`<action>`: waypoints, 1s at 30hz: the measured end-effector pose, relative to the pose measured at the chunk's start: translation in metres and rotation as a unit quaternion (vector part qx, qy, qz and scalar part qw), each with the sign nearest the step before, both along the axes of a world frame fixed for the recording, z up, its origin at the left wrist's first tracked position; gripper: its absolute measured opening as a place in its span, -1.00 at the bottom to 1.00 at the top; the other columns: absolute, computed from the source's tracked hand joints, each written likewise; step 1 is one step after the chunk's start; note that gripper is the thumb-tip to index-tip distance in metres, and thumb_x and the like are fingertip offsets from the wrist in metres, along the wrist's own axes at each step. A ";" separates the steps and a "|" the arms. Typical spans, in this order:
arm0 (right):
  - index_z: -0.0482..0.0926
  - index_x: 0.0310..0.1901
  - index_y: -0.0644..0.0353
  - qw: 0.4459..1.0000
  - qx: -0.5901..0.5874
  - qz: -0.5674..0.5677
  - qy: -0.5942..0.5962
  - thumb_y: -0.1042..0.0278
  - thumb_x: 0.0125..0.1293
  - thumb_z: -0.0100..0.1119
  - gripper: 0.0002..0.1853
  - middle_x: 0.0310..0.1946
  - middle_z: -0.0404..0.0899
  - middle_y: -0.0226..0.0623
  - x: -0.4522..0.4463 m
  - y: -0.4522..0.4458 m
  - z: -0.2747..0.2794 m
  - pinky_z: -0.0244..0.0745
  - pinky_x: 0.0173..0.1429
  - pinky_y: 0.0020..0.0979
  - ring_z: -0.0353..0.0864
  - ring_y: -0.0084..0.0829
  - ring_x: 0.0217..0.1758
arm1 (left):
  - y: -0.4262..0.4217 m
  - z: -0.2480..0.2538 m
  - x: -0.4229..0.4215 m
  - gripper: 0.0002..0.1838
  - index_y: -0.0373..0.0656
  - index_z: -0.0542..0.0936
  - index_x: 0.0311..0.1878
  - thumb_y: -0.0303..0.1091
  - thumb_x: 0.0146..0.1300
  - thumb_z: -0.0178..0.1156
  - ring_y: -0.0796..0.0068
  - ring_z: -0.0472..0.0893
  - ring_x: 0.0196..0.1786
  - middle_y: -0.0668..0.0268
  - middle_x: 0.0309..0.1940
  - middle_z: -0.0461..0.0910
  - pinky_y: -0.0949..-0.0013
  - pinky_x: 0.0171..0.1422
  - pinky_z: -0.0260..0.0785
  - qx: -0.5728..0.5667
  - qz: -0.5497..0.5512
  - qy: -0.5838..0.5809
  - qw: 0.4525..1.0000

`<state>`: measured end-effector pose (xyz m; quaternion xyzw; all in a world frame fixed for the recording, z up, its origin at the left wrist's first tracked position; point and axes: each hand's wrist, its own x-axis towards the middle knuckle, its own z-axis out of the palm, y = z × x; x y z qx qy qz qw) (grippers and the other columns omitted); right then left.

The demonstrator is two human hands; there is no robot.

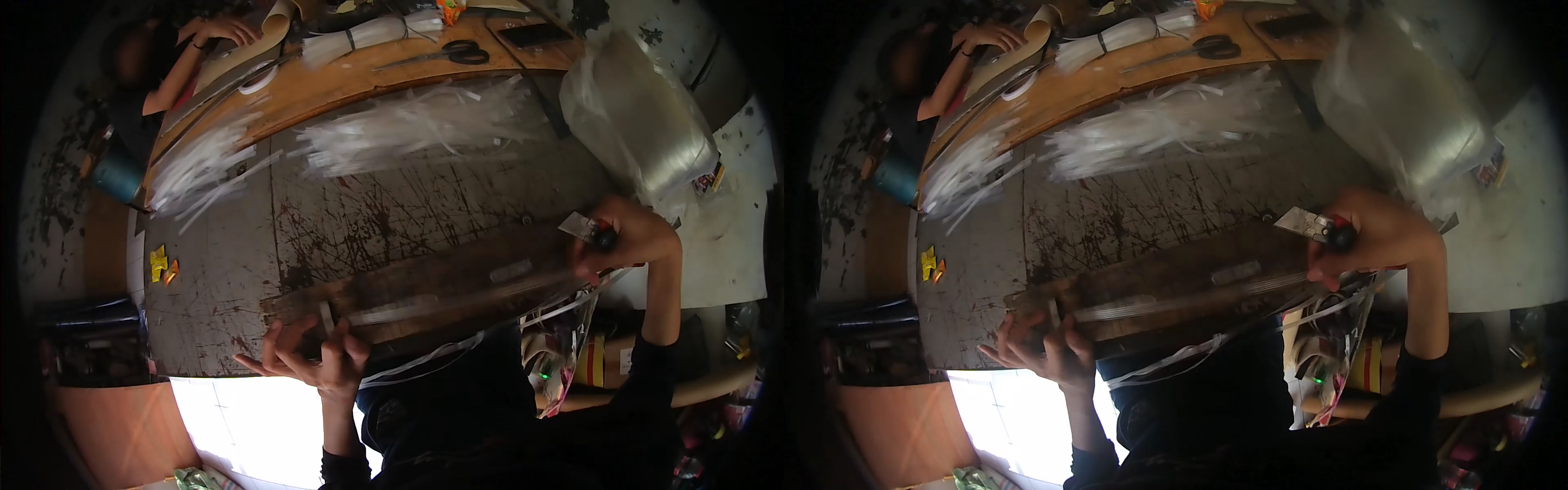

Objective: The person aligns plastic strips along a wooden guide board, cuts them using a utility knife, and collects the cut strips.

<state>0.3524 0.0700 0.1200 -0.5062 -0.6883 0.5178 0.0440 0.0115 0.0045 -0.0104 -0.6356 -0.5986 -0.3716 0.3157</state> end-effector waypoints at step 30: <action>0.49 -0.61 0.22 0.962 0.072 -0.235 -0.121 0.38 -0.11 0.36 -0.80 -0.79 0.41 -0.48 0.046 -0.009 -0.007 0.16 -0.60 -0.62 0.35 -0.69 -0.72 | -0.003 0.005 0.004 -0.67 0.11 0.36 -0.64 -0.12 0.24 -0.15 0.28 0.33 0.08 0.44 -0.33 0.38 -0.26 0.35 -0.27 -0.007 0.011 0.032 0.999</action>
